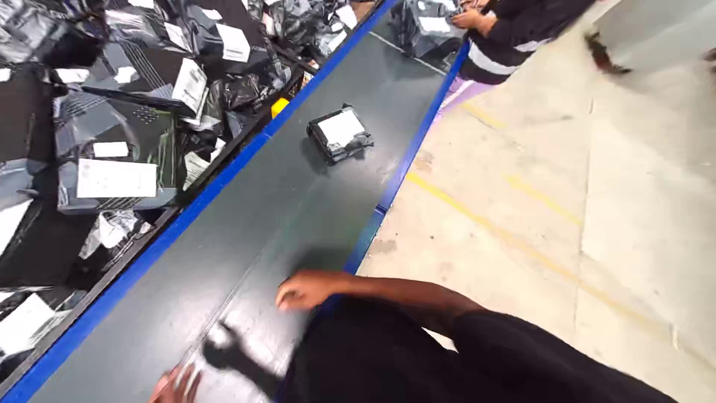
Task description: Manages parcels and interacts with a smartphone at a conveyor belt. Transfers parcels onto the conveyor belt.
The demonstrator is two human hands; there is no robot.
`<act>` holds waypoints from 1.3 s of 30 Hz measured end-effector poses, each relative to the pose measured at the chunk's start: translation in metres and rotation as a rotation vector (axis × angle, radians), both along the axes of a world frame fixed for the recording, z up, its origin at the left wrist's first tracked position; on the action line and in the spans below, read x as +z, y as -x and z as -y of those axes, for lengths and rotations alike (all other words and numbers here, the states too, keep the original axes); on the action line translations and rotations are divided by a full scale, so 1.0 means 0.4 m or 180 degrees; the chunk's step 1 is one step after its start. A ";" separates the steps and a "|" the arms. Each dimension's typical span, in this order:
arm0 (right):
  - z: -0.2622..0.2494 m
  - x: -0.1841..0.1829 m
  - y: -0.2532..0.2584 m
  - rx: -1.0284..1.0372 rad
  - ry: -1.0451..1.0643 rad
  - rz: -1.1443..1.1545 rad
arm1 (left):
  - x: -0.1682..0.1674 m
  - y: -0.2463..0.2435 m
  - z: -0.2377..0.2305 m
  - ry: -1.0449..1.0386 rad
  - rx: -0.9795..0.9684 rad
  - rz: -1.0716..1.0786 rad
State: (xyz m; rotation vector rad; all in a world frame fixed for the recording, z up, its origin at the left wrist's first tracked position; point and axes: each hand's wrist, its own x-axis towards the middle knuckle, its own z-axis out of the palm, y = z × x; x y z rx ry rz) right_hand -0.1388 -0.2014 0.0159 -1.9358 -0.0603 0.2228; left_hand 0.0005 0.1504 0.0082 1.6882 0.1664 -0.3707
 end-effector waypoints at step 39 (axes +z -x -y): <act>-0.267 0.548 -0.558 -0.0379 -0.1058 0.2524 | 0.493 -0.437 -0.097 -0.0850 0.1289 0.2541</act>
